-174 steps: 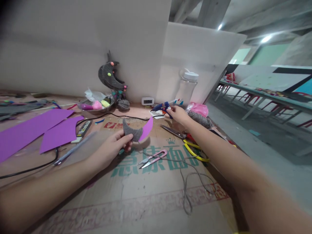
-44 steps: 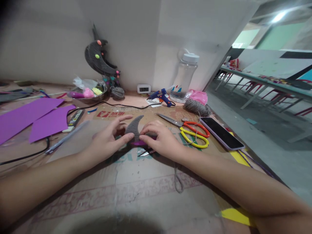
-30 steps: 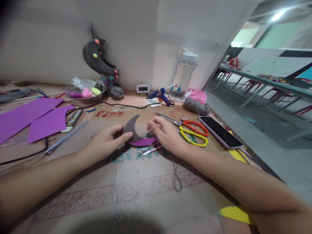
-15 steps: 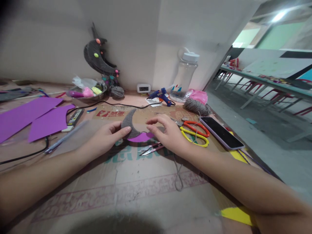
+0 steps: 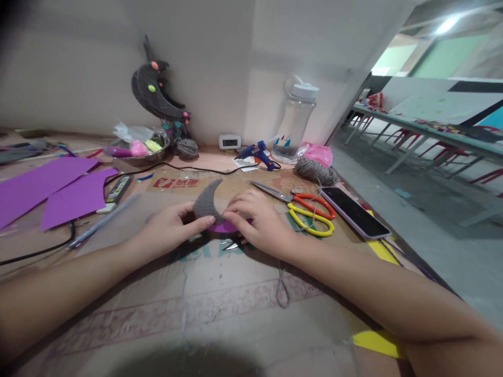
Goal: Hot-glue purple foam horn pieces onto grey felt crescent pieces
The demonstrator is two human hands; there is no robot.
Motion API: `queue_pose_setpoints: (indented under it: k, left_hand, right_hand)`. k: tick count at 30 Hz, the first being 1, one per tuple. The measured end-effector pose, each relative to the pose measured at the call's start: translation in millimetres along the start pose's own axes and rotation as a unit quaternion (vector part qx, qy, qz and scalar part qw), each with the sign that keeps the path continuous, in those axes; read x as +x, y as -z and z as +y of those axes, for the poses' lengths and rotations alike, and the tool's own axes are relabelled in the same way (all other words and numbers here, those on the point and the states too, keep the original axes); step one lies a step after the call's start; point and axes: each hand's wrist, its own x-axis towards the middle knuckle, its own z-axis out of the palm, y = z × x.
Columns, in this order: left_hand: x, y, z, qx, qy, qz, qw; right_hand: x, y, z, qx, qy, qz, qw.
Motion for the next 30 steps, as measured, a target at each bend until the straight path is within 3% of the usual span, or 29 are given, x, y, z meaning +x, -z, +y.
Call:
queue_pose_setpoints:
  k: [4, 8, 10, 13, 17, 22, 26, 30]
  left_hand:
    - [0.6, 2.5, 2.4, -0.013, 0.031, 0.005, 0.999]
    - [2.0, 3.5, 0.6, -0.024, 0.044, 0.013, 0.999]
    - [2.6, 3.0, -1.1, -0.030, 0.048, 0.013, 0.998]
    - [3.1, 1.9, -2.5, -0.038, 0.051, 0.014, 0.998]
    - [3.1, 1.7, -1.9, -0.073, 0.051, 0.009, 0.996]
    - [2.8, 1.7, -3.2, -0.062, 0.053, 0.012, 0.997]
    - [1.9, 2.0, -3.4, -0.076, 0.046, 0.004, 0.996]
    - [1.7, 5.6, -1.2, -0.118, 0.053, -0.048, 0.990]
  right_hand:
    - [3.0, 20.3, -1.3, -0.020, -0.024, 0.026, 0.999]
    - [-3.0, 36.4, -6.4, -0.076, 0.073, -0.121, 0.987]
    - [-11.3, 35.7, -8.9, -0.154, 0.123, -0.164, 0.967]
    - [-24.7, 27.1, -8.6, -0.231, 0.133, -0.187, 0.945]
    - [-33.2, 16.2, -7.5, -0.229, 0.142, -0.191, 0.944]
    - [-31.8, 18.0, -24.7, -0.204, 0.216, -0.228, 0.927]
    - [-27.3, 34.5, -32.8, -0.163, 0.255, -0.176, 0.937]
    - [-18.9, 48.3, -19.4, -0.148, 0.162, -0.063, 0.974]
